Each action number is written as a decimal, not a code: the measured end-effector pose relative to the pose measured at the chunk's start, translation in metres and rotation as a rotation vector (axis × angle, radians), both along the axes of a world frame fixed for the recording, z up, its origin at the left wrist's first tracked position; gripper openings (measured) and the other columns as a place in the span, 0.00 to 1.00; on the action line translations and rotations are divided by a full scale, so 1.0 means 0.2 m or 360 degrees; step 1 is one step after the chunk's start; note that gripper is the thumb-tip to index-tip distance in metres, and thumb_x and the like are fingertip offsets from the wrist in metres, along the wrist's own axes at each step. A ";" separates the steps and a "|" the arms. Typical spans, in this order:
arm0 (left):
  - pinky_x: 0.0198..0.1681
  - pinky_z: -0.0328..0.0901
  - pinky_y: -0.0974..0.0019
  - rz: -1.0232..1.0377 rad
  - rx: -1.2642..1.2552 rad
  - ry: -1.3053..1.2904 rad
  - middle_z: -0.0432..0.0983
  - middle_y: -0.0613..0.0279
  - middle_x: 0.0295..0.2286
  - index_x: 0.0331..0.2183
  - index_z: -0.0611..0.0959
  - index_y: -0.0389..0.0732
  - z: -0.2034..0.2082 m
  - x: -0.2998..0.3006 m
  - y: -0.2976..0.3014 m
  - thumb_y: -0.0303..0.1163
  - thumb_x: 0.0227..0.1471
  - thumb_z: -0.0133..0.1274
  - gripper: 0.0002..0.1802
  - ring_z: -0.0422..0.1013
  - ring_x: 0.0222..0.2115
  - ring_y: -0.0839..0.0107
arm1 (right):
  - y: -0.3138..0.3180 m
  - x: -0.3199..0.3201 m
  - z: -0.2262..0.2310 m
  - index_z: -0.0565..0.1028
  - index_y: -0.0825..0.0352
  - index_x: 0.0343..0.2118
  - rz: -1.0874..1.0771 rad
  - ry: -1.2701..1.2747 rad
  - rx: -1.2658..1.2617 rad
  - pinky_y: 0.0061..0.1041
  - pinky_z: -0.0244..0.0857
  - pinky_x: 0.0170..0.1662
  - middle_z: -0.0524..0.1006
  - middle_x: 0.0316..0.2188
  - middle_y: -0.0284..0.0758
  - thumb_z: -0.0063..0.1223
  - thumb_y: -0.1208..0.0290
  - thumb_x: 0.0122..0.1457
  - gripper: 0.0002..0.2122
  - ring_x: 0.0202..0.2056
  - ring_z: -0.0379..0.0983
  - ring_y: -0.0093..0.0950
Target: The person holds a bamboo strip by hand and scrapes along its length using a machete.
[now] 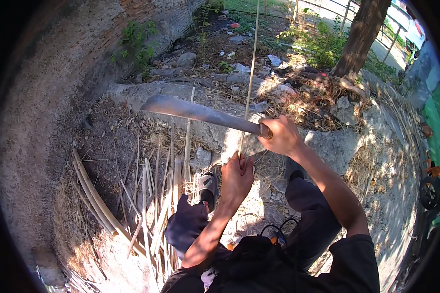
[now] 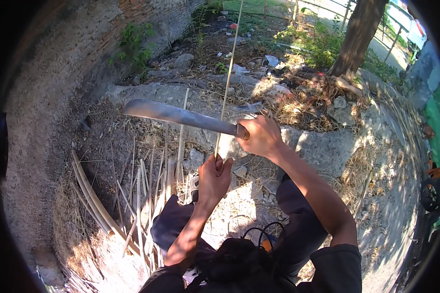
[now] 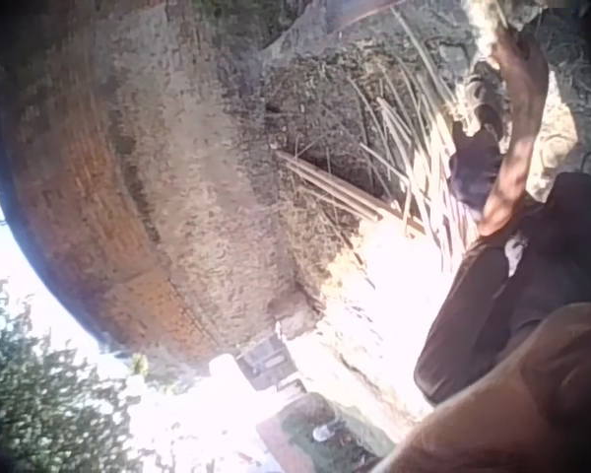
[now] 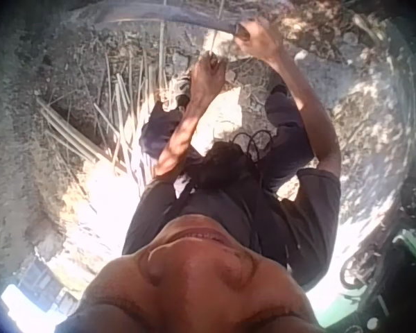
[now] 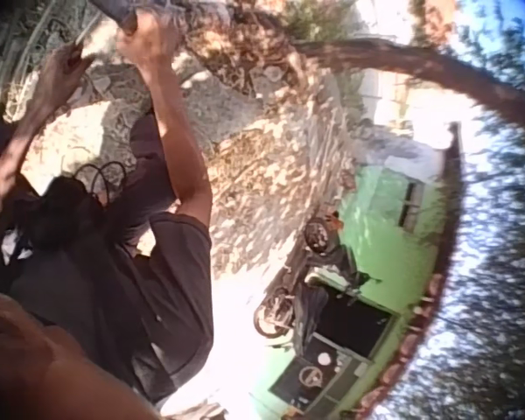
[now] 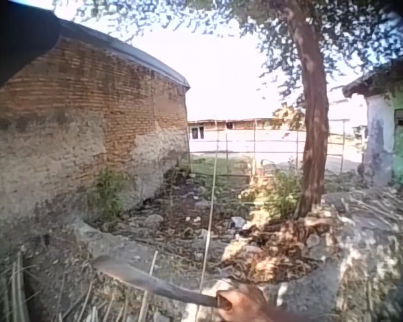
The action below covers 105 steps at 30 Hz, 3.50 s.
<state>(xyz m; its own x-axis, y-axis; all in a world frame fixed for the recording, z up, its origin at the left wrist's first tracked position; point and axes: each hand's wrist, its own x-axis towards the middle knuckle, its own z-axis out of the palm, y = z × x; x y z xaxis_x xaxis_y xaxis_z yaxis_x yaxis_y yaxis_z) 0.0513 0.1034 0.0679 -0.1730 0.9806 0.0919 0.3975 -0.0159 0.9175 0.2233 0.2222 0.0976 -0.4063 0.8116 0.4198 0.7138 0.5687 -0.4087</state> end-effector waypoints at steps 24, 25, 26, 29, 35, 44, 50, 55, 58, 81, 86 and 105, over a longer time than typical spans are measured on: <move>0.19 0.57 0.48 0.0067 0.0157 0.0207 0.68 0.43 0.13 0.35 0.80 0.30 0.04 -0.03 0.03 0.34 0.72 0.44 0.18 0.67 0.13 0.46 | -0.01 0.04 -0.03 0.83 0.56 0.43 -0.0012 -0.0341 -0.0052 0.46 0.72 0.44 0.84 0.31 0.37 0.65 0.62 0.51 0.15 0.36 0.79 0.45; 0.19 0.56 0.48 0.0077 0.0231 0.0186 0.67 0.44 0.13 0.35 0.80 0.30 0.03 -0.03 0.03 0.35 0.73 0.43 0.19 0.66 0.12 0.48 | -0.02 0.04 -0.04 0.83 0.55 0.42 0.0001 -0.0293 0.0064 0.47 0.72 0.43 0.84 0.29 0.38 0.64 0.63 0.52 0.14 0.35 0.79 0.46; 0.19 0.55 0.49 0.0093 0.0303 0.0169 0.65 0.45 0.13 0.35 0.79 0.30 0.03 -0.04 0.03 0.35 0.73 0.43 0.19 0.65 0.12 0.50 | -0.03 0.02 -0.02 0.83 0.55 0.42 0.0007 -0.0292 0.0064 0.47 0.72 0.43 0.84 0.29 0.38 0.64 0.63 0.52 0.14 0.35 0.79 0.46; 0.19 0.54 0.50 0.0063 0.0232 0.0099 0.64 0.46 0.13 0.33 0.79 0.30 0.03 -0.05 0.02 0.34 0.73 0.43 0.20 0.62 0.11 0.54 | -0.06 -0.04 0.03 0.83 0.56 0.39 0.0044 -0.0386 -0.0104 0.48 0.74 0.38 0.82 0.24 0.39 0.64 0.64 0.51 0.12 0.30 0.80 0.48; 0.19 0.55 0.51 -0.0021 0.0236 0.0107 0.64 0.46 0.14 0.33 0.78 0.30 0.05 -0.03 0.00 0.33 0.73 0.43 0.19 0.63 0.12 0.57 | 0.04 0.01 0.02 0.81 0.60 0.33 -0.0051 -0.0176 -0.0187 0.46 0.77 0.34 0.81 0.21 0.41 0.68 0.62 0.49 0.11 0.29 0.82 0.46; 0.18 0.56 0.53 0.0024 0.0223 0.0099 0.65 0.45 0.14 0.32 0.78 0.30 0.06 -0.03 0.01 0.33 0.73 0.42 0.19 0.64 0.11 0.57 | 0.00 -0.03 -0.01 0.83 0.61 0.37 0.0100 -0.0217 -0.0124 0.42 0.77 0.33 0.81 0.20 0.42 0.66 0.65 0.49 0.12 0.27 0.81 0.45; 0.19 0.56 0.52 0.0046 0.0218 0.0107 0.66 0.44 0.14 0.33 0.79 0.28 0.05 -0.03 0.01 0.32 0.72 0.43 0.18 0.66 0.12 0.56 | -0.07 -0.06 -0.01 0.83 0.59 0.36 0.0103 -0.0323 -0.0040 0.44 0.78 0.33 0.80 0.19 0.42 0.64 0.65 0.49 0.10 0.26 0.82 0.45; 0.19 0.56 0.52 0.0097 0.0709 0.0463 0.68 0.43 0.15 0.34 0.79 0.28 0.01 -0.02 0.02 0.32 0.72 0.44 0.18 0.68 0.13 0.54 | -0.04 -0.06 0.05 0.81 0.61 0.33 0.0087 -0.0395 -0.0164 0.44 0.77 0.33 0.80 0.20 0.40 0.65 0.65 0.50 0.09 0.27 0.81 0.45; 0.19 0.56 0.51 0.0026 0.0570 0.0361 0.68 0.41 0.16 0.35 0.79 0.29 -0.01 -0.03 0.02 0.32 0.72 0.43 0.18 0.68 0.13 0.53 | -0.02 -0.06 0.00 0.83 0.60 0.37 0.0068 -0.0302 -0.0179 0.43 0.77 0.34 0.80 0.20 0.40 0.67 0.64 0.49 0.12 0.28 0.81 0.45; 0.18 0.59 0.48 -0.0018 0.0085 0.0234 0.71 0.39 0.16 0.34 0.80 0.29 -0.01 -0.03 0.05 0.32 0.72 0.44 0.18 0.71 0.14 0.45 | -0.02 -0.03 -0.10 0.83 0.60 0.34 0.0126 -0.0108 0.0344 0.45 0.76 0.29 0.81 0.21 0.42 0.64 0.66 0.50 0.09 0.24 0.81 0.47; 0.19 0.60 0.48 0.0026 0.0269 0.0303 0.72 0.39 0.16 0.33 0.80 0.30 -0.03 -0.03 0.03 0.32 0.71 0.44 0.17 0.71 0.15 0.45 | -0.10 -0.06 -0.07 0.83 0.59 0.37 0.0185 -0.0261 0.0130 0.48 0.75 0.37 0.80 0.22 0.40 0.67 0.66 0.49 0.11 0.29 0.80 0.46; 0.23 0.57 0.53 -0.0082 0.0138 0.0013 0.63 0.52 0.16 0.29 0.74 0.32 -0.02 -0.05 0.01 0.37 0.74 0.40 0.22 0.60 0.16 0.65 | -0.02 -0.02 -0.04 0.82 0.62 0.34 -0.0039 -0.0159 -0.0291 0.44 0.77 0.35 0.81 0.22 0.40 0.66 0.67 0.50 0.09 0.28 0.81 0.46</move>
<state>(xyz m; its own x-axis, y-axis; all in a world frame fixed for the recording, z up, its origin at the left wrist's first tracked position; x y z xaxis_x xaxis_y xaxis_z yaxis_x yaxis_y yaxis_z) 0.0417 0.1056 0.0633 -0.1212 0.9765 0.1782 0.4015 -0.1159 0.9085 0.2188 0.2185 0.0894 -0.4175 0.8809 0.2231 0.7687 0.4733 -0.4302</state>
